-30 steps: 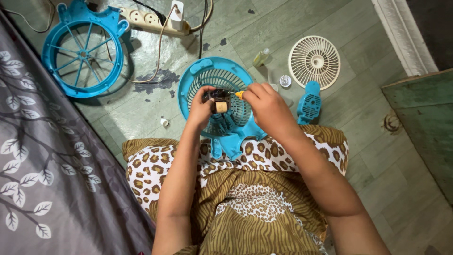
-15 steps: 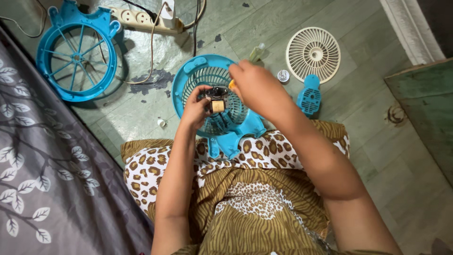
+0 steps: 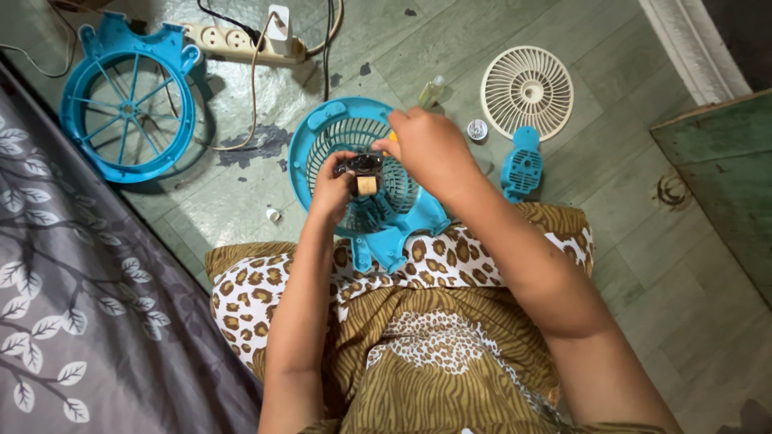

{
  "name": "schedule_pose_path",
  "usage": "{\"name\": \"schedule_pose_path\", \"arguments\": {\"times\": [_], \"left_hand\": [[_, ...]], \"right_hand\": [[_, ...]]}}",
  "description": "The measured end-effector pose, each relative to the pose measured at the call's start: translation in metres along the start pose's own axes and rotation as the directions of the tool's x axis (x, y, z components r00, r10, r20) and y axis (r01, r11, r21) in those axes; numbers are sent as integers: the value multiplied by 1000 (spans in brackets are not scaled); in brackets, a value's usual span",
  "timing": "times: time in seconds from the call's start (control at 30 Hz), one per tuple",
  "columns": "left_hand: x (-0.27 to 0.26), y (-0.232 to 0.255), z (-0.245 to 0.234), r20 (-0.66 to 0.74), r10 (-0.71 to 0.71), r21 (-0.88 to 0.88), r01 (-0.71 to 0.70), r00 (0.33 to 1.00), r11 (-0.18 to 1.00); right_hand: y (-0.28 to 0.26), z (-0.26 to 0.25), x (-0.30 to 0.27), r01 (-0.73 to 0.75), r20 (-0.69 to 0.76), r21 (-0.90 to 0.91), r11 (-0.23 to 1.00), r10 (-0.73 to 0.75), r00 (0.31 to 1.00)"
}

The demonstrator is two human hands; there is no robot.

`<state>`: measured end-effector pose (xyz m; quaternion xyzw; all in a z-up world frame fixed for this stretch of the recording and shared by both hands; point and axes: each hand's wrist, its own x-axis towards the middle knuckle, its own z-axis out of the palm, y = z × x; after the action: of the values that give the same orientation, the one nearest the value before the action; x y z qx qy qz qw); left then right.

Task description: The person sits on the floor and uses a screwdriver to adjust components inside the motor housing of a disassembled blue electric fan. They repeatedly insert the screwdriver into the motor area and rotate it while holding the fan cage steady.

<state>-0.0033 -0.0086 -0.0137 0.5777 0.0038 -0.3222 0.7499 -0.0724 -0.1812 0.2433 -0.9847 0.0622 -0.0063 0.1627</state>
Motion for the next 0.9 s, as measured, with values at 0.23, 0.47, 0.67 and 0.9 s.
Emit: {"name": "schedule_pose_path", "arguments": {"times": [0.23,0.47,0.67,0.9], "left_hand": [[1,1,0,-30,1,-5,-1,1000,1000],[3,-1,-3,-46,9,12,-9,999,1000],[10,-11,-5,-38,26,28,-25,999,999],[7,-5,-1,-39,-11,15,11,999,1000]], "right_hand": [[6,2,-9,163,-101,123,979,-151,983],[5,1,-6,87,-89,86,992,-79,993],[3,0,-7,152,-80,86,985,-145,986],[4,-3,-8,210,-146,126,970,-191,971]]}}
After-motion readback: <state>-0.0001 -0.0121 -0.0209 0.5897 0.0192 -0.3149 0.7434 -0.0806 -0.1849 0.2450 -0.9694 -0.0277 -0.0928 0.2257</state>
